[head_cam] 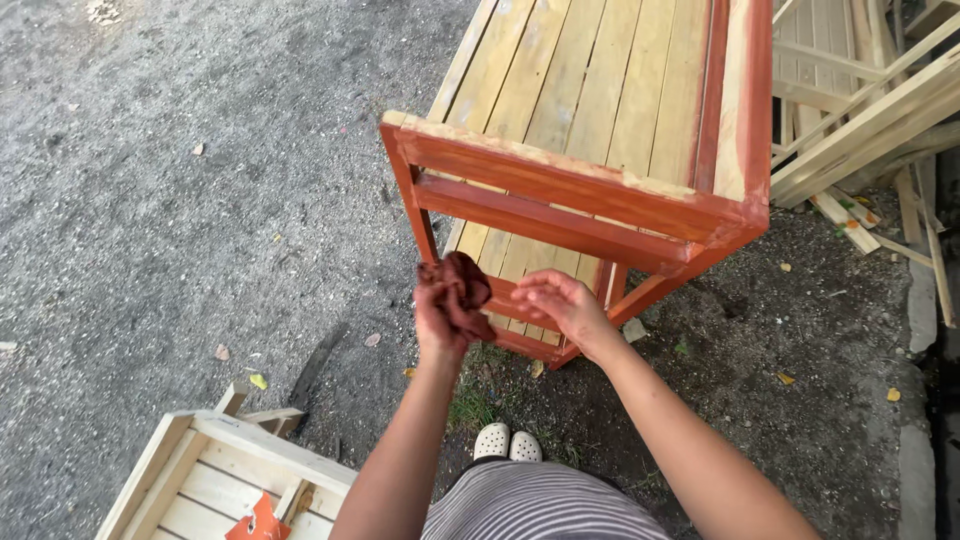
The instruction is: The person applies reddish-brown stain to a wooden shelving unit using a cloth. They wipe the frame and shelves, reposition the unit, and dip the cloth into a container to reload stain before continuing on another section.
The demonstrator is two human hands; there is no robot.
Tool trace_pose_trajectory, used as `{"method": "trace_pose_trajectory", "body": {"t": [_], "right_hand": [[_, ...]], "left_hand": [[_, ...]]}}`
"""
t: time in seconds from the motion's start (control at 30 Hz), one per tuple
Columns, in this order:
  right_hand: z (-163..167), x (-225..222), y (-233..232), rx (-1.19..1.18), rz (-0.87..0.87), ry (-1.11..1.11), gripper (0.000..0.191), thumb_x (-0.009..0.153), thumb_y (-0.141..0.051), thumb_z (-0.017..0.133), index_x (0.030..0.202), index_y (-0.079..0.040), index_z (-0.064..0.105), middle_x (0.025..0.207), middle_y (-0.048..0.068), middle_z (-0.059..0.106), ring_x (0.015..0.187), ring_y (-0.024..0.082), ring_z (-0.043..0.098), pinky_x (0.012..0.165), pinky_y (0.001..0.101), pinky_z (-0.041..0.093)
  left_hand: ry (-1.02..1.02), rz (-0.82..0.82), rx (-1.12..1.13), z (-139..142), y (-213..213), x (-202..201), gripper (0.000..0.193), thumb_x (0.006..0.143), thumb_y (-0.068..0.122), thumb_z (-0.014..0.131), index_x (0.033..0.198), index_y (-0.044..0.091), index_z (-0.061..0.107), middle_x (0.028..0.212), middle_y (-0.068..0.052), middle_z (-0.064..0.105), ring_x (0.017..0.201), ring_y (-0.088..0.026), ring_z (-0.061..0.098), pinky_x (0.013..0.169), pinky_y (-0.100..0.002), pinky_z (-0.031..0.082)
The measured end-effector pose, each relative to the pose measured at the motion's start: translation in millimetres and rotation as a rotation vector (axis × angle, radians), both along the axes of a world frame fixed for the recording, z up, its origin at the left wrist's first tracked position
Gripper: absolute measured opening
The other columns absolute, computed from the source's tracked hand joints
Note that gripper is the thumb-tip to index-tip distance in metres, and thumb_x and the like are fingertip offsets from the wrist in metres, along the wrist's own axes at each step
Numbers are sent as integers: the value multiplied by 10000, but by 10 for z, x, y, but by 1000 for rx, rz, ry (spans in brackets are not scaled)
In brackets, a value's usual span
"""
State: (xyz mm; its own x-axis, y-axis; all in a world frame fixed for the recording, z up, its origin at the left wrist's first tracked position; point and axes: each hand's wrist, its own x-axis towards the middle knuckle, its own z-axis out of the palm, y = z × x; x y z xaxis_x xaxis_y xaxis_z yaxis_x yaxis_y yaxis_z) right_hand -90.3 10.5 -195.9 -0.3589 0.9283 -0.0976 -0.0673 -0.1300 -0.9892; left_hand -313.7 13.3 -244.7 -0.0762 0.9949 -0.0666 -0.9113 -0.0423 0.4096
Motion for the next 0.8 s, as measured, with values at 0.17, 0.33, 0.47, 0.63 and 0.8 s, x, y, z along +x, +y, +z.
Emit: {"method": "trace_pose_trajectory", "body": {"t": [0.17,0.33,0.47,0.63,0.8], "right_hand": [[-89,188,-148,-147,-63,-68,219,1004,-167,621,1185,-52,670,1088,82,757,962,155,705,856,318,577],[-72,305,-215,-107,36,-181,229,998,-180,621,1192,-67,669,1091,44,743,985,118,699,857,298,561],[-56,544,-173,-70,28,-195,221,1008,-181,619,1182,-53,666,1075,36,742,961,103,688,860,277,554],[-93,740,-105,-26,-13,-95,214,1004,-144,626,1177,-25,665,1040,49,732,875,97,644,809,277,549],[-82,951,-184,3,-17,-153,188,1004,-104,613,1163,-22,673,982,50,721,741,86,595,679,248,506]], "left_hand": [[-42,191,65,360,147,-246,389,997,460,466,974,93,593,913,-90,637,861,-248,632,731,-365,573],[345,495,-77,557,593,-258,336,974,291,681,1148,63,505,919,-75,622,782,-193,618,662,-353,549],[611,684,-120,371,1001,-226,444,1015,223,697,1299,32,413,959,-76,617,761,-169,594,646,-326,529],[820,772,-83,303,1042,-269,592,966,160,644,1472,57,357,1065,-151,603,879,-264,574,787,-432,469],[1312,576,-552,481,569,510,683,930,438,665,1490,164,385,1405,-257,394,1146,-482,577,964,-588,470]]}}
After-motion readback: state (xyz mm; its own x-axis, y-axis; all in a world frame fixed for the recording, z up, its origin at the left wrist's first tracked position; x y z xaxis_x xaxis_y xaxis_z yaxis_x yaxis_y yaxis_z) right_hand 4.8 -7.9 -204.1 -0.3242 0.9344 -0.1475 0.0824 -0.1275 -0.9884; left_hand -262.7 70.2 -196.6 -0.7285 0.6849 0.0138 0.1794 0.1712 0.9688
